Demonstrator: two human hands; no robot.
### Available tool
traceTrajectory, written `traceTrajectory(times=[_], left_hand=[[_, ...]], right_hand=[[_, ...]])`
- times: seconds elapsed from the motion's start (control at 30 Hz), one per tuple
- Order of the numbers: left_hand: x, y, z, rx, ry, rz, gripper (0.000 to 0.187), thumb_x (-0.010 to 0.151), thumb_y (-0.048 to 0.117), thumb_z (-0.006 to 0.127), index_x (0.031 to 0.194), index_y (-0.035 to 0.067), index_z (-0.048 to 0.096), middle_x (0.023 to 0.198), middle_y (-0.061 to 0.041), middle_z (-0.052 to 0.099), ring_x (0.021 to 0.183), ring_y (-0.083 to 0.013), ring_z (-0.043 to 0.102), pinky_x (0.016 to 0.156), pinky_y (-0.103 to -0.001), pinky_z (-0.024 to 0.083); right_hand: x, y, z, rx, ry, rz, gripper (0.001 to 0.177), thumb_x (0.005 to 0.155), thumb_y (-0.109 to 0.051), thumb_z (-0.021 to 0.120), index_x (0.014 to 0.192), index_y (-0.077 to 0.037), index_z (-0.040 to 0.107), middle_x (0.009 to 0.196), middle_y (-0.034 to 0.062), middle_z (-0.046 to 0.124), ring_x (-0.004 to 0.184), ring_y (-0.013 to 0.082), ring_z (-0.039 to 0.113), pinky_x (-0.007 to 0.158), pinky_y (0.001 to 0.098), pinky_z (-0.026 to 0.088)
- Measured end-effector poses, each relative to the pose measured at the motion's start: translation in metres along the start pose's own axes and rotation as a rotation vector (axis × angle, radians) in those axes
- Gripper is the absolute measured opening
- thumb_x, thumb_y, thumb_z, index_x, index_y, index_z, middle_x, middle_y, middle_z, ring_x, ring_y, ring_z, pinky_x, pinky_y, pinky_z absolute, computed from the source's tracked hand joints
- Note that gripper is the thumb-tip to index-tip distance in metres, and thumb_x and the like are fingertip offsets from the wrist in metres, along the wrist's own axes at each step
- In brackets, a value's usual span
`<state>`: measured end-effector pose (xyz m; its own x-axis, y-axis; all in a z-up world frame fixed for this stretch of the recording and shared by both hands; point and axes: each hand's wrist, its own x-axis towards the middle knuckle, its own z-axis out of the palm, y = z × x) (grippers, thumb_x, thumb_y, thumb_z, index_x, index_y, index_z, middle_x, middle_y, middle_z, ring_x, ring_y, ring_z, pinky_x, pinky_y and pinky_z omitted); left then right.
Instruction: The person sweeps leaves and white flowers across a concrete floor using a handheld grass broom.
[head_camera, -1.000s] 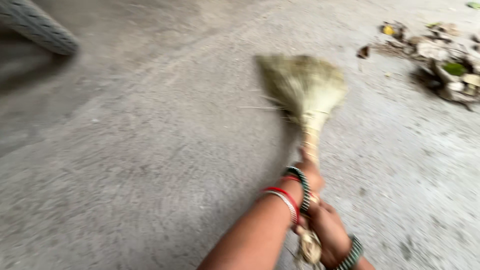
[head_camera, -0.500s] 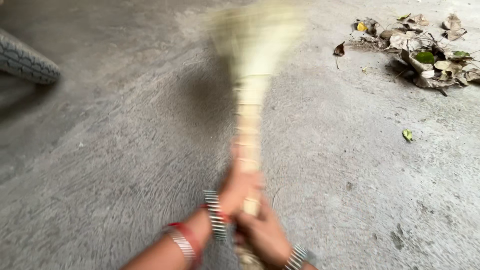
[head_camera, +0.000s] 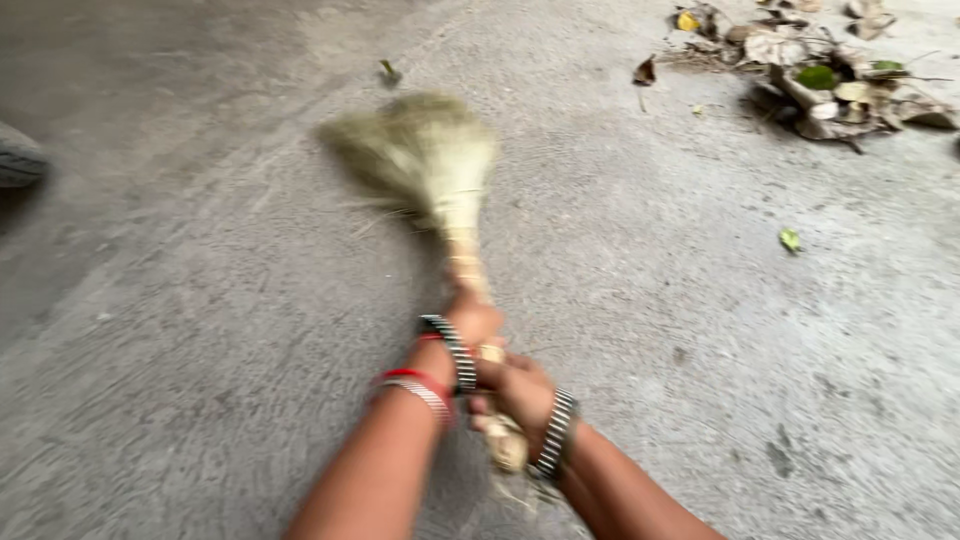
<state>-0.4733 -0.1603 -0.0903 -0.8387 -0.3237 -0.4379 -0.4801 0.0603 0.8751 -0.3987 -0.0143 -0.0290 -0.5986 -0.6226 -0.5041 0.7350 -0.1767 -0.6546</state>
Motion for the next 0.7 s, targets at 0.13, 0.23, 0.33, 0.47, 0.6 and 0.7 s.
traceTrajectory(times=[0.13, 0.23, 0.33, 0.47, 0.6, 0.7], left_hand=[[-0.036, 0.035, 0.141, 0.415, -0.212, 0.115, 0.099, 0.084, 0.014, 0.069, 0.152, 0.002, -0.002, 0.120, -0.027, 0.062, 0.095, -0.0351, 0.069, 0.080, -0.042, 0.057], [-0.080, 0.060, 0.211, 0.577, -0.389, 0.233, 0.118, 0.082, 0.020, 0.074, 0.157, 0.003, -0.016, 0.125, -0.030, 0.062, 0.104, -0.0373, 0.069, 0.089, -0.041, 0.056], [-0.125, 0.071, 0.232, 0.412, -0.523, 0.341, 0.116, 0.081, 0.020, 0.067, 0.161, 0.001, -0.014, 0.111, -0.030, 0.073, 0.091, -0.0343, 0.075, 0.078, -0.038, 0.058], [-0.164, 0.067, 0.209, 0.043, -0.484, 0.503, 0.103, 0.082, 0.009, 0.062, 0.164, 0.009, 0.001, 0.109, -0.023, 0.068, 0.077, -0.0259, 0.069, 0.063, -0.035, 0.058], [-0.177, 0.061, 0.154, -0.226, -0.340, 0.304, 0.097, 0.086, -0.002, 0.056, 0.161, 0.018, -0.003, 0.110, -0.015, 0.059, 0.076, -0.0183, 0.067, 0.056, -0.030, 0.061], [-0.176, 0.052, 0.127, -0.261, -0.120, 0.113, 0.102, 0.089, -0.001, 0.054, 0.156, 0.020, -0.020, 0.114, -0.016, 0.058, 0.074, -0.0192, 0.067, 0.057, -0.029, 0.061]], right_hand=[[-0.069, -0.014, -0.072, 0.090, 0.292, -0.149, 0.013, 0.095, -0.010, 0.057, 0.104, -0.002, 0.060, 0.069, 0.0038, 0.061, 0.048, 0.0111, 0.054, 0.040, 0.0278, 0.051], [-0.120, -0.024, -0.097, 0.053, 0.511, -0.226, 0.021, 0.094, -0.008, 0.054, 0.114, -0.005, 0.053, 0.069, 0.0043, 0.059, 0.048, 0.0126, 0.053, 0.038, 0.0294, 0.048], [-0.164, -0.024, -0.102, -0.007, 0.621, -0.298, 0.030, 0.091, -0.006, 0.053, 0.120, -0.005, 0.048, 0.067, 0.0055, 0.057, 0.046, 0.0150, 0.053, 0.038, 0.0319, 0.049], [-0.179, -0.014, -0.097, -0.156, 0.612, -0.327, 0.043, 0.086, -0.007, 0.059, 0.126, -0.012, 0.044, 0.057, 0.0106, 0.054, 0.038, 0.0200, 0.052, 0.034, 0.0366, 0.047], [-0.176, -0.008, -0.088, -0.248, 0.306, -0.193, 0.043, 0.090, -0.003, 0.060, 0.128, -0.013, 0.043, 0.065, 0.0076, 0.057, 0.044, 0.0170, 0.057, 0.037, 0.0341, 0.051], [-0.164, -0.014, -0.088, -0.250, 0.085, -0.093, 0.032, 0.091, -0.003, 0.065, 0.119, 0.001, 0.049, 0.068, 0.0035, 0.058, 0.047, 0.0116, 0.058, 0.038, 0.0280, 0.052]])
